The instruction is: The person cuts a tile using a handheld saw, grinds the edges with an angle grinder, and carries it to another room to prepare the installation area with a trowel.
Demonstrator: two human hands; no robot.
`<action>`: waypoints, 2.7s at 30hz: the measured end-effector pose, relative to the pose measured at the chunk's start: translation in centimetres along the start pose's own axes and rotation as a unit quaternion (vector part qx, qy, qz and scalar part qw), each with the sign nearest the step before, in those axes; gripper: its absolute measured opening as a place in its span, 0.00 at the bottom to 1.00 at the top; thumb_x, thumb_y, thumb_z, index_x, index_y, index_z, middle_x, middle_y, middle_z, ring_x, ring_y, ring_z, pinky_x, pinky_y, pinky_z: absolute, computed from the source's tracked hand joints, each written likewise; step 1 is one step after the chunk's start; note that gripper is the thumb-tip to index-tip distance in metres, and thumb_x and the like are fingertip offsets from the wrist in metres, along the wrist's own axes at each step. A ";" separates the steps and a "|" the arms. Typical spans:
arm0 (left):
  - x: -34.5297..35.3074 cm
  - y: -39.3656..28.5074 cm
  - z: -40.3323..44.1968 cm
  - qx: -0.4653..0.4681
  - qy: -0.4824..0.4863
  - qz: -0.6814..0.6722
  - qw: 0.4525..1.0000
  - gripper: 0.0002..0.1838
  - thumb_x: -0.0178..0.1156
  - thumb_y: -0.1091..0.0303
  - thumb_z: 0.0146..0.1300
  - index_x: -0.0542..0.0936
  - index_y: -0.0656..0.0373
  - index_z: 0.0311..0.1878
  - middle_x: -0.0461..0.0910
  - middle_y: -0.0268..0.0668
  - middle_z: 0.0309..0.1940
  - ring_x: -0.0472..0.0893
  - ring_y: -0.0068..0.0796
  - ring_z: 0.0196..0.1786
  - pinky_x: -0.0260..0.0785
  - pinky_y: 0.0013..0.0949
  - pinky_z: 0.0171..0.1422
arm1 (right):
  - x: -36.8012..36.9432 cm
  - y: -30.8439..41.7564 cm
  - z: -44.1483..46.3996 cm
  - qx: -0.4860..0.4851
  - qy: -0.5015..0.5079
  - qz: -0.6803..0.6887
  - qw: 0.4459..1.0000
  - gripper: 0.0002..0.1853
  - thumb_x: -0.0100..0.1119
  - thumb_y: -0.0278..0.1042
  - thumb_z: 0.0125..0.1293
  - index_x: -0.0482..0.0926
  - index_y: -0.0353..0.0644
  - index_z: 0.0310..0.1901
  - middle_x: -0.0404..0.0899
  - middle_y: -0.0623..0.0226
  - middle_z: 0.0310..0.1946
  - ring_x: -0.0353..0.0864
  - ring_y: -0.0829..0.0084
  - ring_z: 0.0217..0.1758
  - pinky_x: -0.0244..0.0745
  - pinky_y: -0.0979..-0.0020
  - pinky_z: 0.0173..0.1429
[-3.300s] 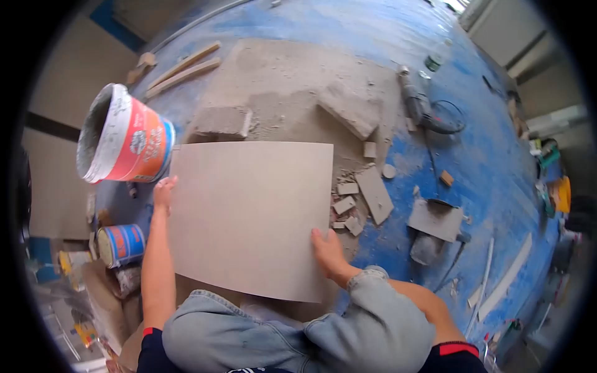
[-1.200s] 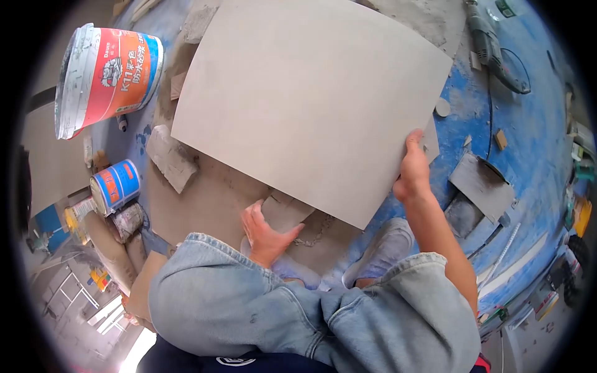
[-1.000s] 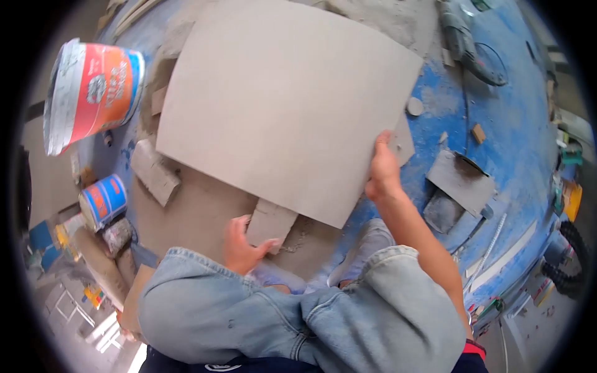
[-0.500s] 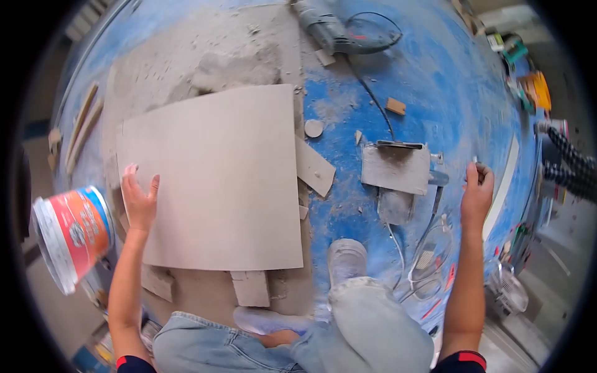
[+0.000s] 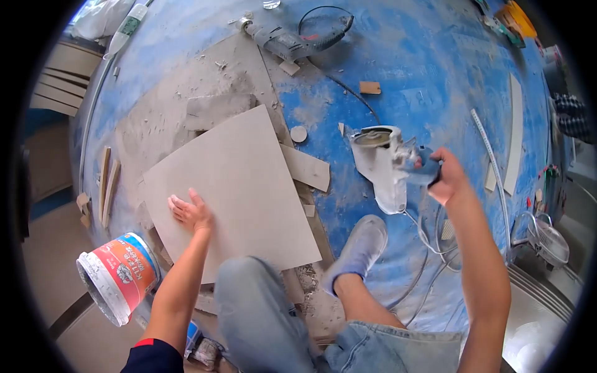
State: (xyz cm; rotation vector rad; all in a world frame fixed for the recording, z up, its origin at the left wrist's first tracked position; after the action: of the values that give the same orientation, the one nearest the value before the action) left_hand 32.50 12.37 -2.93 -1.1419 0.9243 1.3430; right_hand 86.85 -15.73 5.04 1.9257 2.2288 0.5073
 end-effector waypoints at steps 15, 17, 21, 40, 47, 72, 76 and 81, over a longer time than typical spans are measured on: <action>0.0 -1.1 0.3 -0.014 -0.001 0.015 1.000 0.40 0.46 0.43 0.70 0.60 0.71 0.71 0.58 0.53 0.73 0.58 0.49 0.76 0.47 0.49 0.78 | 11.1 -5.7 -9.9 -0.192 0.237 -0.220 0.926 0.11 0.59 0.28 0.56 0.77 0.38 0.42 0.77 0.69 0.29 0.75 0.77 0.31 0.71 0.72 0.37; 0.2 -0.7 0.4 -0.008 -0.011 0.033 0.999 0.41 0.44 0.40 0.71 0.60 0.70 0.72 0.58 0.53 0.73 0.59 0.48 0.75 0.48 0.47 0.78 | 12.6 -5.5 -9.0 -0.242 0.247 -0.260 0.901 0.09 0.56 0.27 0.51 0.78 0.38 0.36 0.76 0.70 0.28 0.71 0.79 0.28 0.66 0.75 0.34; 0.3 -0.7 0.4 -0.011 -0.012 0.036 0.999 0.40 0.45 0.40 0.71 0.61 0.69 0.71 0.59 0.52 0.73 0.59 0.48 0.75 0.48 0.47 0.78 | 14.8 -5.9 -7.8 -0.300 0.244 -0.220 0.896 0.10 0.56 0.26 0.51 0.78 0.37 0.37 0.74 0.72 0.25 0.70 0.79 0.27 0.65 0.75 0.34; -0.9 -1.5 0.3 0.000 0.001 0.032 0.999 0.37 0.47 0.45 0.72 0.61 0.69 0.71 0.59 0.53 0.73 0.58 0.50 0.76 0.48 0.48 0.79 | 23.3 -6.4 -2.3 -0.303 0.307 -0.221 0.875 0.11 0.55 0.23 0.52 0.79 0.36 0.38 0.74 0.73 0.26 0.69 0.80 0.29 0.66 0.76 0.36; -0.8 -1.3 0.4 0.009 0.003 0.021 1.000 0.37 0.48 0.46 0.71 0.60 0.68 0.71 0.58 0.54 0.72 0.58 0.51 0.75 0.48 0.48 0.79 | 24.8 -6.5 -2.3 -0.309 0.313 -0.226 0.869 0.12 0.53 0.22 0.52 0.79 0.36 0.40 0.75 0.74 0.27 0.69 0.81 0.29 0.66 0.77 0.36; -0.9 -1.3 0.3 0.007 0.009 0.021 1.000 0.38 0.49 0.46 0.70 0.60 0.68 0.72 0.58 0.53 0.73 0.57 0.50 0.76 0.47 0.48 0.79 | 25.1 -6.9 -2.4 -0.305 0.310 -0.222 0.872 0.12 0.55 0.25 0.51 0.81 0.37 0.39 0.76 0.73 0.27 0.70 0.81 0.28 0.67 0.77 0.36; -1.1 -1.5 0.3 0.011 0.006 0.022 1.000 0.38 0.49 0.46 0.70 0.60 0.69 0.72 0.58 0.54 0.72 0.58 0.51 0.75 0.48 0.48 0.79 | 25.0 -6.8 -2.2 -0.303 0.317 -0.241 0.866 0.13 0.55 0.26 0.51 0.81 0.37 0.40 0.76 0.73 0.27 0.70 0.81 0.28 0.67 0.77 0.36; -1.0 -1.5 0.4 0.012 0.007 0.024 1.000 0.38 0.49 0.46 0.70 0.60 0.69 0.71 0.59 0.54 0.72 0.58 0.51 0.75 0.48 0.49 0.79 | 25.3 -6.8 -2.9 -0.306 0.310 -0.234 0.869 0.13 0.54 0.26 0.51 0.81 0.37 0.39 0.75 0.73 0.26 0.70 0.81 0.28 0.67 0.77 0.36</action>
State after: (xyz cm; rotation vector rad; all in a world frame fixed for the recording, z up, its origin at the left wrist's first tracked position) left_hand 33.86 12.66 -1.76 -1.1183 0.9805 1.3616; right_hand 75.40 7.83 8.01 0.9273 2.3089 1.6701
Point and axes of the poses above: each hand's wrist, its own z-axis towards the middle knuckle, its own x-axis out of the palm, y = z × x, the point moved 4 cm from there along z, towards the middle knuckle
